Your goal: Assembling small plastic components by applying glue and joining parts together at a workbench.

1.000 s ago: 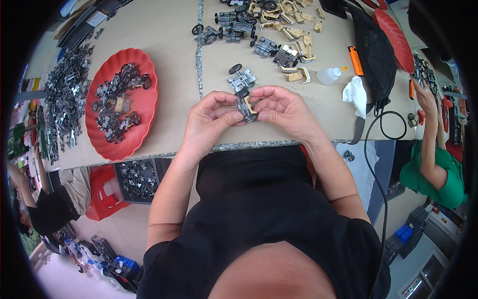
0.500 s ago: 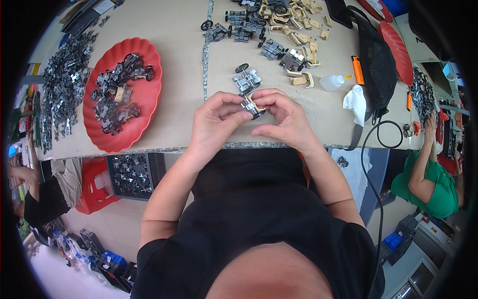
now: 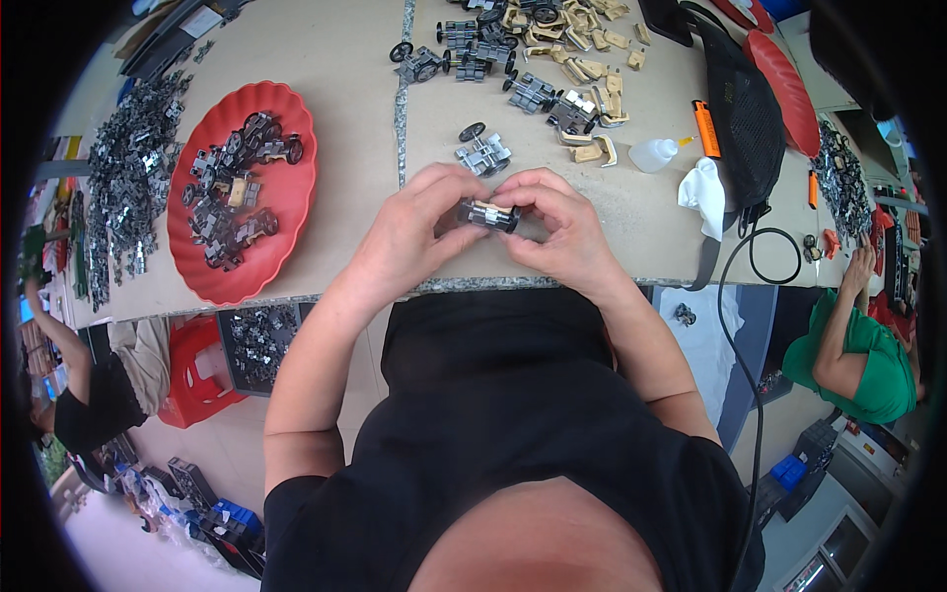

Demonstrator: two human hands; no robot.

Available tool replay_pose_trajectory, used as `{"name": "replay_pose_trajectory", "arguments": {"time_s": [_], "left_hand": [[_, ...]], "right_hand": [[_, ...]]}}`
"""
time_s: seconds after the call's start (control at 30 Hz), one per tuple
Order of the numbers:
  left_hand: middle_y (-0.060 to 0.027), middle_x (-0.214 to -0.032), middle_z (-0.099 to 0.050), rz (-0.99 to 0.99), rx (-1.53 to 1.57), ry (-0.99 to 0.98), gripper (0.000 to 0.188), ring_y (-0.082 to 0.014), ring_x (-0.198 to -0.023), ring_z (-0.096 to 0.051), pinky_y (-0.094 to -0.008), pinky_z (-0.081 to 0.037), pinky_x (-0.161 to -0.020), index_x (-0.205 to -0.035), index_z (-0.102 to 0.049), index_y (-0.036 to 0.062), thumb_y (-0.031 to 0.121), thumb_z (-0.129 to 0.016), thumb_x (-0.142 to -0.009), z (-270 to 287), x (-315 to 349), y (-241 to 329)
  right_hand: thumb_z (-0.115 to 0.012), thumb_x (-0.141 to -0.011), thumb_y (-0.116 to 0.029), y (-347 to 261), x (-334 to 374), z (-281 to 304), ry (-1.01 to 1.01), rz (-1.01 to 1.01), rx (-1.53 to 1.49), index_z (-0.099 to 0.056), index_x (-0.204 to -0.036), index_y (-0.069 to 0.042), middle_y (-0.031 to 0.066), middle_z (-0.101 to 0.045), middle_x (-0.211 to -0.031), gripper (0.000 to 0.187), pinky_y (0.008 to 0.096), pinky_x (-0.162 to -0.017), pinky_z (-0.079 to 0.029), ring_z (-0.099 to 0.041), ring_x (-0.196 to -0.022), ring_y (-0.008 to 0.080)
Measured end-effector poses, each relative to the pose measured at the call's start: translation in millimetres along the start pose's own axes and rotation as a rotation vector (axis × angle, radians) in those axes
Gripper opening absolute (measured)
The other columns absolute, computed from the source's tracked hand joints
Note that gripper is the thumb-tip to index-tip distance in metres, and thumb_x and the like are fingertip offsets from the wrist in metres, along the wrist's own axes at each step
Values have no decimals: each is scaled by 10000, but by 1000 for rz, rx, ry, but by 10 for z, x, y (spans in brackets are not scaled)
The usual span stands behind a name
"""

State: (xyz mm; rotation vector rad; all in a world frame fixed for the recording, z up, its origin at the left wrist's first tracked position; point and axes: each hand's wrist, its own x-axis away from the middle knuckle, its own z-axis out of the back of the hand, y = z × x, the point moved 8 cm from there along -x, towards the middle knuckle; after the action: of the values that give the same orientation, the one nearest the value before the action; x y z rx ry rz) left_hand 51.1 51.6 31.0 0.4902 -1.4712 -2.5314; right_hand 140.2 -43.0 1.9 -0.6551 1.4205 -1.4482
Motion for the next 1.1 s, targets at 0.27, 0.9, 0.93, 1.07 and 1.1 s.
{"name": "replay_pose_trajectory", "arguments": {"time_s": [0.27, 0.9, 0.93, 1.07, 1.1], "left_hand": [[-72, -821, -534, -59, -90, -162, 235, -195, -680, -553, -292, -456, -593, -869, -569, 27, 15, -676, -661, -38, -70, 7], [-61, -785, -594, -74, 50, -124, 226, -177, -748, -576, -271, -471, -645, -772, -580, 13, 3, -710, -587, -132, -61, -178], [-63, -783, -591, -115, -8, -125, 228, -187, -750, -575, -276, -471, -644, -769, -577, 13, 3, -709, -584, -121, -78, -134], [-71, -771, -585, -254, -128, -154, 236, -213, -743, -571, -291, -471, -636, -765, -574, 9, -1, -706, -570, -117, -82, -16], [-73, -768, -585, -289, -129, -165, 238, -217, -738, -570, -294, -471, -633, -766, -575, 6, -2, -705, -566, -132, -67, -2]], "right_hand": [[-687, -652, -3, -89, -30, -44, -70, 9, 132, -565, -883, -25, 66, -551, -949, 262, 251, -699, -477, -559, -816, 148], [-673, -652, -17, -76, -13, -44, -88, 28, 150, -558, -873, -26, 57, -554, -911, 249, 266, -699, -455, -541, -816, 159], [-670, -649, -15, -77, -22, -35, -86, 35, 149, -558, -871, -27, 57, -555, -910, 249, 267, -702, -455, -542, -817, 160], [-650, -655, -4, -54, -22, -39, -114, -13, 114, -564, -855, -17, 59, -545, -928, 218, 266, -758, -447, -534, -866, 150], [-643, -662, 0, -46, -20, -48, -129, -41, 103, -567, -850, -12, 60, -539, -938, 203, 265, -783, -443, -529, -889, 145]]}}
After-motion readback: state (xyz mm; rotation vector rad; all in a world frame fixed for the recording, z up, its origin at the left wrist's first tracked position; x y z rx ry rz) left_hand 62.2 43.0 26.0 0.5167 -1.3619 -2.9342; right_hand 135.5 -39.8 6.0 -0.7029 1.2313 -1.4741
